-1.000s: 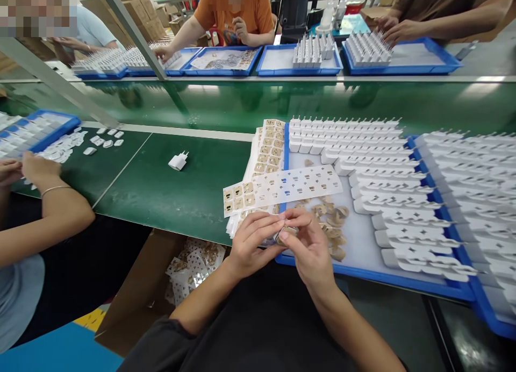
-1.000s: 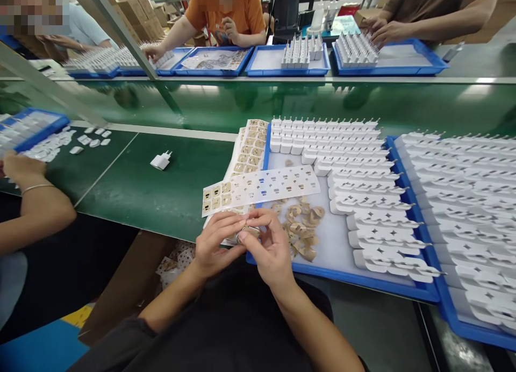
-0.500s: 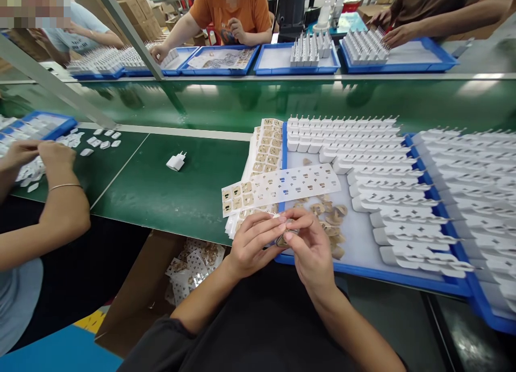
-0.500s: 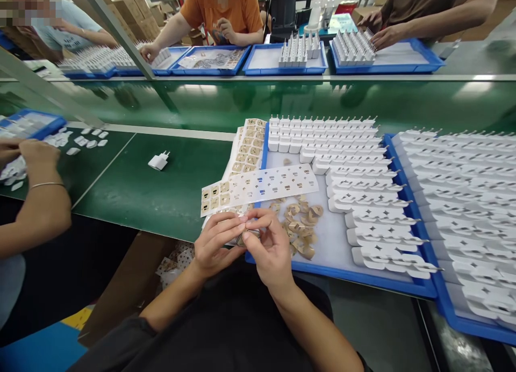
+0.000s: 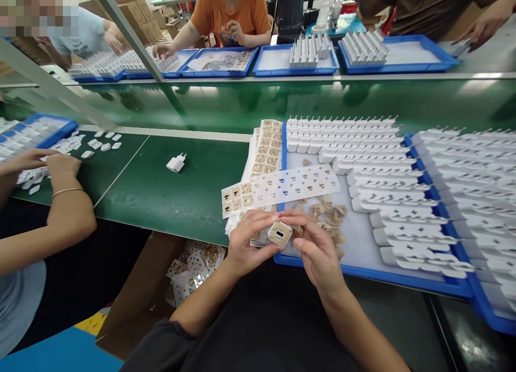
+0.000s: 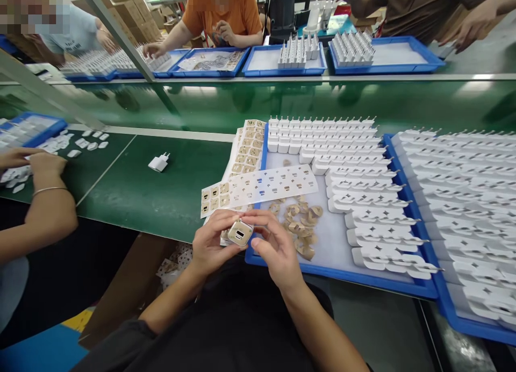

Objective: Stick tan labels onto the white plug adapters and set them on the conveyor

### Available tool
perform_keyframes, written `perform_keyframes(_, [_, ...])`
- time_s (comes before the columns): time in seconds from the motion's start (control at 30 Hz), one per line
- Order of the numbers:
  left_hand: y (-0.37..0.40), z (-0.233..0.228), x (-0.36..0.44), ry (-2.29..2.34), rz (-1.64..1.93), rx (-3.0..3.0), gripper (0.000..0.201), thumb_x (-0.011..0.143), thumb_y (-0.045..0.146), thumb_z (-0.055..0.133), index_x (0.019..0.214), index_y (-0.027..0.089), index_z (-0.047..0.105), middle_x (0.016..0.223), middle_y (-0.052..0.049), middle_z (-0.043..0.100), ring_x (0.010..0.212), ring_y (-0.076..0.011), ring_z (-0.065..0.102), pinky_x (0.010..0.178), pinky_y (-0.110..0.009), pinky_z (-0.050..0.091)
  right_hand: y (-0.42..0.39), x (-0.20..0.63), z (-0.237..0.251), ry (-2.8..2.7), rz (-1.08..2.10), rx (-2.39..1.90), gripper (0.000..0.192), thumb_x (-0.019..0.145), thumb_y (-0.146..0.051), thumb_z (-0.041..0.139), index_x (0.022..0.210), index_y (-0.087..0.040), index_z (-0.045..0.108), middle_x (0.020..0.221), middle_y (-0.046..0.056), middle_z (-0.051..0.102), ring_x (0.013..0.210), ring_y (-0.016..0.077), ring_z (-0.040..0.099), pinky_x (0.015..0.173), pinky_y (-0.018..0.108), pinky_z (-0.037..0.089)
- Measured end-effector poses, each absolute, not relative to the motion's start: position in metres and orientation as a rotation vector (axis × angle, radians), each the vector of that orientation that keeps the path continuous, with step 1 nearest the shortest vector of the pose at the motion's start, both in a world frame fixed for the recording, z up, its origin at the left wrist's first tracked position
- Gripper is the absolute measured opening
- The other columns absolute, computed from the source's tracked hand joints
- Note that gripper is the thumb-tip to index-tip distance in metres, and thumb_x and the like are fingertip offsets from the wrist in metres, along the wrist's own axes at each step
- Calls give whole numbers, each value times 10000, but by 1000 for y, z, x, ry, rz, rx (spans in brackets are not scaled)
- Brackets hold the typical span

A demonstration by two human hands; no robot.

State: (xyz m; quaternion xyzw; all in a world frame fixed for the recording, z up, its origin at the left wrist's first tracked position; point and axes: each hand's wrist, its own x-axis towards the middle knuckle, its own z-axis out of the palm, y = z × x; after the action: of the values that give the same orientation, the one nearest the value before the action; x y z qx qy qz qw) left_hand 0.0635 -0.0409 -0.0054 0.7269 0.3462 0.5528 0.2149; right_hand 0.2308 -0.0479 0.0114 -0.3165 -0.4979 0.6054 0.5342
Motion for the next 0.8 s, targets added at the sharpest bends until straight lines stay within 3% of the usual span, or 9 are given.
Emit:
perform_keyframes(0.2, [-41, 4, 70, 1029, 1610, 2306, 429, 860, 194, 713, 1270, 226, 593, 1113, -95, 726, 1007, -217, 668, 848, -392, 581, -49, 221, 21, -1251, 1237, -867, 264, 800, -125, 665, 995, -288, 593, 1075, 26, 541, 1093, 207, 542, 881, 336, 508])
perform_keyframes(0.33, [-43, 5, 71, 1022, 1601, 2371, 437, 858, 227, 728, 1272, 212, 590, 1104, -93, 737, 1032, -225, 669, 862, -401, 594, -48, 218, 20, -1192, 1240, -840, 140, 850, -134, 628, 886, -268, 616, 1010, 18, 563, 1009, 182, 576, 839, 323, 510])
perform_keyframes(0.5, [-42, 4, 68, 1019, 1595, 2383, 468, 848, 235, 744, 1288, 220, 584, 1121, -87, 738, 1029, -224, 672, 848, -398, 605, -47, 220, 18, -1114, 1314, -799, 121, 855, -143, 640, 840, -263, 649, 1013, 13, 590, 999, 176, 589, 834, 314, 509])
perform_keyframes(0.67, [-42, -1, 65, 978, 1581, 2370, 512, 841, 241, 753, 1319, 222, 572, 1114, -92, 738, 1052, -232, 667, 866, -409, 602, -43, 233, 19, -1210, 1368, -812, 126, 889, -161, 604, 876, -268, 669, 1032, 18, 617, 1014, 186, 612, 831, 316, 520])
perform_keyframes(0.8, [-41, -1, 63, 938, 1516, 2362, 538, 854, 228, 736, 1360, 189, 559, 1157, -130, 725, 1084, -244, 646, 885, -416, 591, -35, 248, 29, -1558, 1109, -953, 120, 910, -198, 624, 982, -266, 691, 1032, 47, 677, 1043, 228, 626, 936, 408, 497])
